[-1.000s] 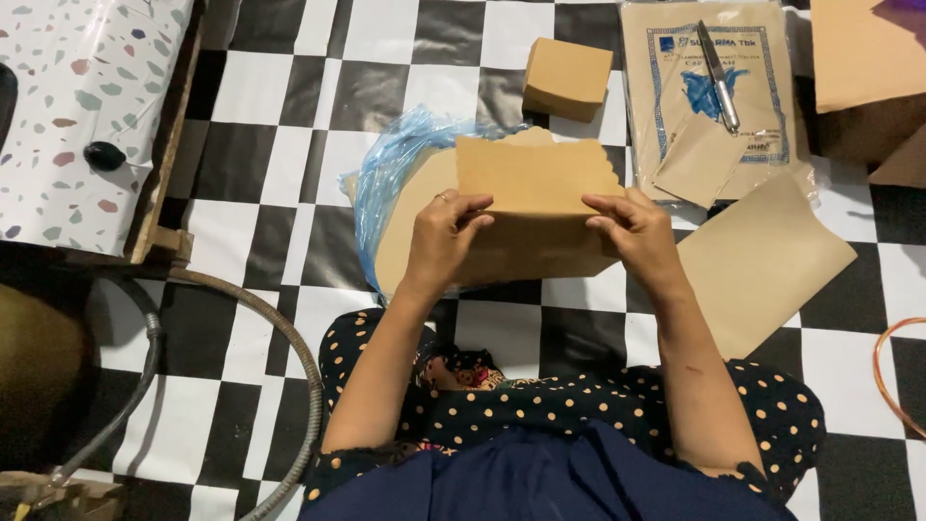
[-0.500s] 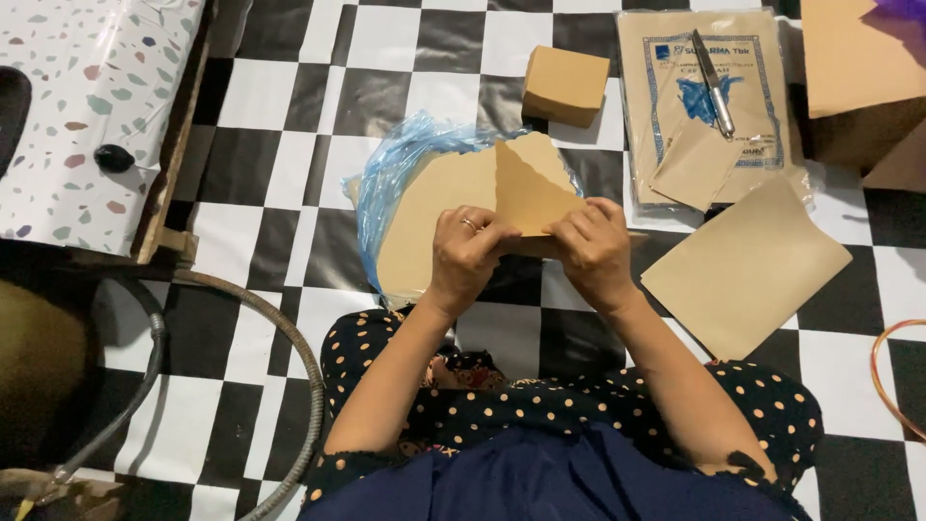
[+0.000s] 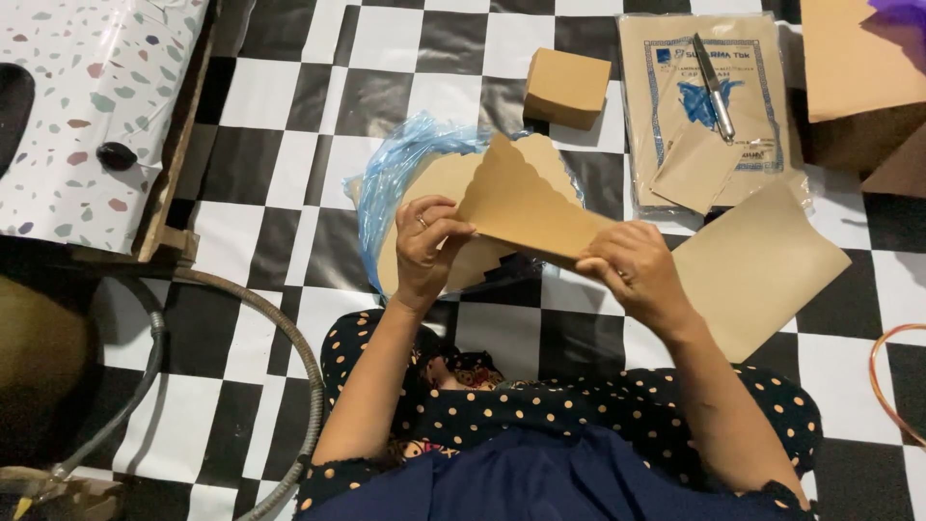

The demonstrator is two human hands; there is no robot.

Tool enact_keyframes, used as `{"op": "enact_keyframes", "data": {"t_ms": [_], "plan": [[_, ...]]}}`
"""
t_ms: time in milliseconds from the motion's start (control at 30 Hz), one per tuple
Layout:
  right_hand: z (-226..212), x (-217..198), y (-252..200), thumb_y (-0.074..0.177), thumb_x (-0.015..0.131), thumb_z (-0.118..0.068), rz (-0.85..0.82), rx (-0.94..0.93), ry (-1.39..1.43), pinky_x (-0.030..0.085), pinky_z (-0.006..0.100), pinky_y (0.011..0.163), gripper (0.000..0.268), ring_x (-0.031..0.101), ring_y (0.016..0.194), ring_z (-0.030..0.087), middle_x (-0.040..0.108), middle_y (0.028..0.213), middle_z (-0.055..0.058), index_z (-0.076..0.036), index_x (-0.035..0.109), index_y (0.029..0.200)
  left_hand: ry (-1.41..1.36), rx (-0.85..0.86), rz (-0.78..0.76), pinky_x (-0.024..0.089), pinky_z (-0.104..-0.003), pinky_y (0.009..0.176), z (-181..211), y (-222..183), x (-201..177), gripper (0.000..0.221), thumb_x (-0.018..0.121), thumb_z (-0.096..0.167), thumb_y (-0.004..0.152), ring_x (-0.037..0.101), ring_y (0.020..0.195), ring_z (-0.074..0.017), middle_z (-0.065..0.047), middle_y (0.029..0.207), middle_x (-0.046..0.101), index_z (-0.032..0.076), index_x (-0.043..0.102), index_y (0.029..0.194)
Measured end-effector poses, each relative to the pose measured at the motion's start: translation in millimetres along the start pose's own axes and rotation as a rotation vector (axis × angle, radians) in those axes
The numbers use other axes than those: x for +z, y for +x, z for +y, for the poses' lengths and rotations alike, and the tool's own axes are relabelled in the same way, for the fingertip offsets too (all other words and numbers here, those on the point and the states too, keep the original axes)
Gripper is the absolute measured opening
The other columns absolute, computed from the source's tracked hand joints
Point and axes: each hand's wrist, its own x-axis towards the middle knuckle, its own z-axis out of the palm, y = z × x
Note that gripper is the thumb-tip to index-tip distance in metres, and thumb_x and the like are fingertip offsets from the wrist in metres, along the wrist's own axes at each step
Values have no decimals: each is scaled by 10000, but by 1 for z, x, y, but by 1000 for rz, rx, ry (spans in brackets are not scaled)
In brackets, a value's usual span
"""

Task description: Folding flat cardboard sheets into small rectangular boxes

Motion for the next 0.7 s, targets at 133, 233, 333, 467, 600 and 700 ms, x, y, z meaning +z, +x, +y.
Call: {"op": "enact_keyframes", "data": {"t_ms": [133,233,333,467,600,700], "plan": [[36,-27,25,1063,499,-389,-101,101,301,463,567,1013,457,631,1168,462,681,1228,254,-18,685,1253,-66,-28,-51,420,-368,1013,10,-3,-2,74,851,212,847,663,1071,-247,-18,866,724,172,788,848],[52,-16,34,1020,631,-168,-273,626,434,430,576,1042,480,558,1262,506,607,1321,360,15,548,1456,-68,-11,-73,428,-368,1017,12,0,4,90,869,233,818,661,1049,-236,-2,857,735,184,796,835],[83,8,22,884,747,-59,-174,808,812,469,191,636,387,585,736,63,672,899,12,19,660,1253,-4,19,-75,439,-361,1018,10,1,1,80,866,241,827,667,1034,-221,19,845,736,204,795,826],[92,7,26,948,706,12,34,653,917,423,223,475,305,551,537,122,586,728,53,7,632,1243,-181,-372,-222,550,-345,792,21,21,-1,301,822,351,873,671,919,-211,-47,878,721,171,662,1053],[62,0,42,939,728,21,47,550,884,445,228,479,333,567,561,117,661,788,107,-9,638,1258,-548,-934,-463,619,-318,584,21,71,2,563,832,348,881,660,823,-162,-77,935,715,125,560,1321],[17,-25,60,938,776,-12,40,480,548,448,226,544,292,501,588,108,510,683,5,-60,747,1224,-691,-1112,-400,596,-292,700,3,60,14,328,855,287,843,687,812,-148,-56,907,735,62,729,1045]]}}
